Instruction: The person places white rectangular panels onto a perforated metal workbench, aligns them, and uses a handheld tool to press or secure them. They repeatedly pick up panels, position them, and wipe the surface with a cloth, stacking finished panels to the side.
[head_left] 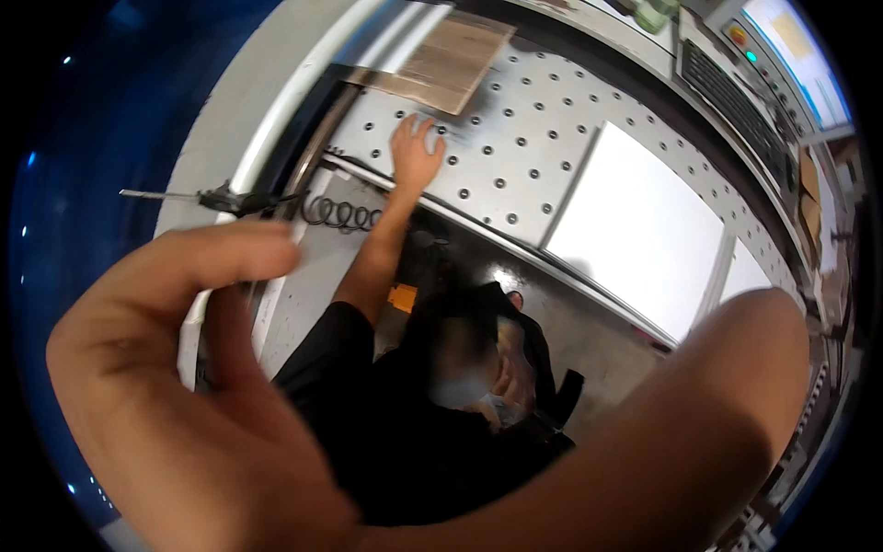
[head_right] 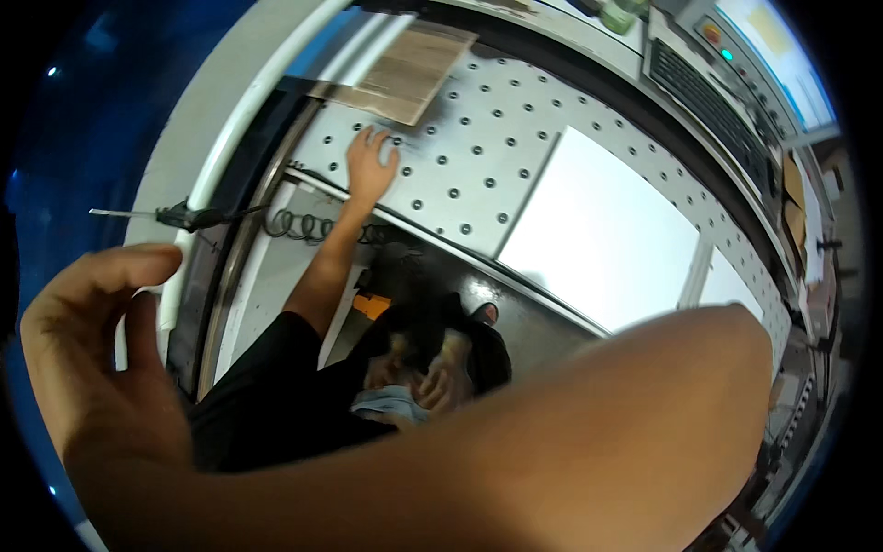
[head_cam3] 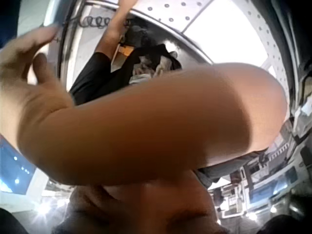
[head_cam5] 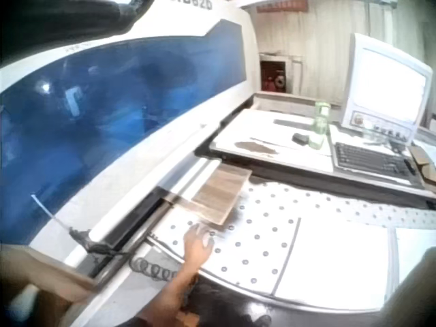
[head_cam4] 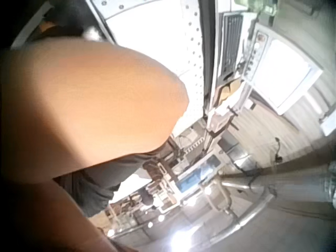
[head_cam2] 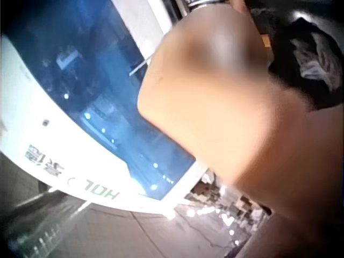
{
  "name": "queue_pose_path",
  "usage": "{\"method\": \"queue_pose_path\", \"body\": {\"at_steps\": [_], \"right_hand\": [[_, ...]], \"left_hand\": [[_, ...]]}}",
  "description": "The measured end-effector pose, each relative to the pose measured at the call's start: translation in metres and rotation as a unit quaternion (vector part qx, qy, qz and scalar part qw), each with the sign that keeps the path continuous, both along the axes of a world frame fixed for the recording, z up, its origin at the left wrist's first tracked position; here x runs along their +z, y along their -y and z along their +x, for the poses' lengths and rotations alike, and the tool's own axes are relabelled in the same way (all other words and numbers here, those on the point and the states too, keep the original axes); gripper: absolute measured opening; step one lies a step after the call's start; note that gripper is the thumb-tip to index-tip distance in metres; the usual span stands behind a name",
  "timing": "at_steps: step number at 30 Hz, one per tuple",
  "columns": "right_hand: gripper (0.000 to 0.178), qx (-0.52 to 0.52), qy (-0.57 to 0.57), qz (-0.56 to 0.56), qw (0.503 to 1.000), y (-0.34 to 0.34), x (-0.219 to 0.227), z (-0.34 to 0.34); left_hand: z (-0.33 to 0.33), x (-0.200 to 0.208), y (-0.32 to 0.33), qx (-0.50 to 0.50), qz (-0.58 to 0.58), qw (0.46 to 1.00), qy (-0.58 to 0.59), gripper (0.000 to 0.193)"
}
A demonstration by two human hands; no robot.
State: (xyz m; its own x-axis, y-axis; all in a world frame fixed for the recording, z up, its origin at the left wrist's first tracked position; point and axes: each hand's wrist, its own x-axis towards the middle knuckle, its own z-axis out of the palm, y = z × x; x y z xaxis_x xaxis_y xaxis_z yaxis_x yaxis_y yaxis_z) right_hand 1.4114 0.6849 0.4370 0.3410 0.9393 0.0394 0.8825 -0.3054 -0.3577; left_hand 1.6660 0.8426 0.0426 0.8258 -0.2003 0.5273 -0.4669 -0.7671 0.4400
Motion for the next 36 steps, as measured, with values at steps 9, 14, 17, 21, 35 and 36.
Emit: {"method": "queue_pose_path", "body": {"at_steps": [9,14,17,21,35,36], "right_hand": [[0.008,-0.086,-0.016,-0.019,0.996,-0.001,0.016,0.032],[0.007,-0.309,-0.010,-0.040,0.950,0.028,0.018,0.043],[0.006,-0.412,0.045,-0.077,0.907,0.030,-0.098,0.058],[0.027,-0.492,-0.079,-0.124,0.858,0.034,-0.230,0.050],[0.053,-0.547,0.086,0.049,0.831,-0.002,-0.368,0.053],[0.051,-0.547,0.066,0.056,0.833,-0.002,-0.367,0.056]], "left_hand": [[0.030,-0.032,-0.009,-0.009,0.000,1.000,-0.007,0.041],[0.033,-0.035,0.028,-0.067,-0.009,0.997,-0.032,0.042],[0.013,-0.034,-0.019,0.010,-0.006,1.000,-0.023,0.043],[0.020,-0.030,0.001,-0.028,0.001,0.999,-0.023,0.043],[0.010,-0.034,-0.001,-0.028,0.066,0.995,-0.065,0.050],[0.011,-0.033,-0.001,-0.025,0.067,0.996,-0.061,0.050]]}}
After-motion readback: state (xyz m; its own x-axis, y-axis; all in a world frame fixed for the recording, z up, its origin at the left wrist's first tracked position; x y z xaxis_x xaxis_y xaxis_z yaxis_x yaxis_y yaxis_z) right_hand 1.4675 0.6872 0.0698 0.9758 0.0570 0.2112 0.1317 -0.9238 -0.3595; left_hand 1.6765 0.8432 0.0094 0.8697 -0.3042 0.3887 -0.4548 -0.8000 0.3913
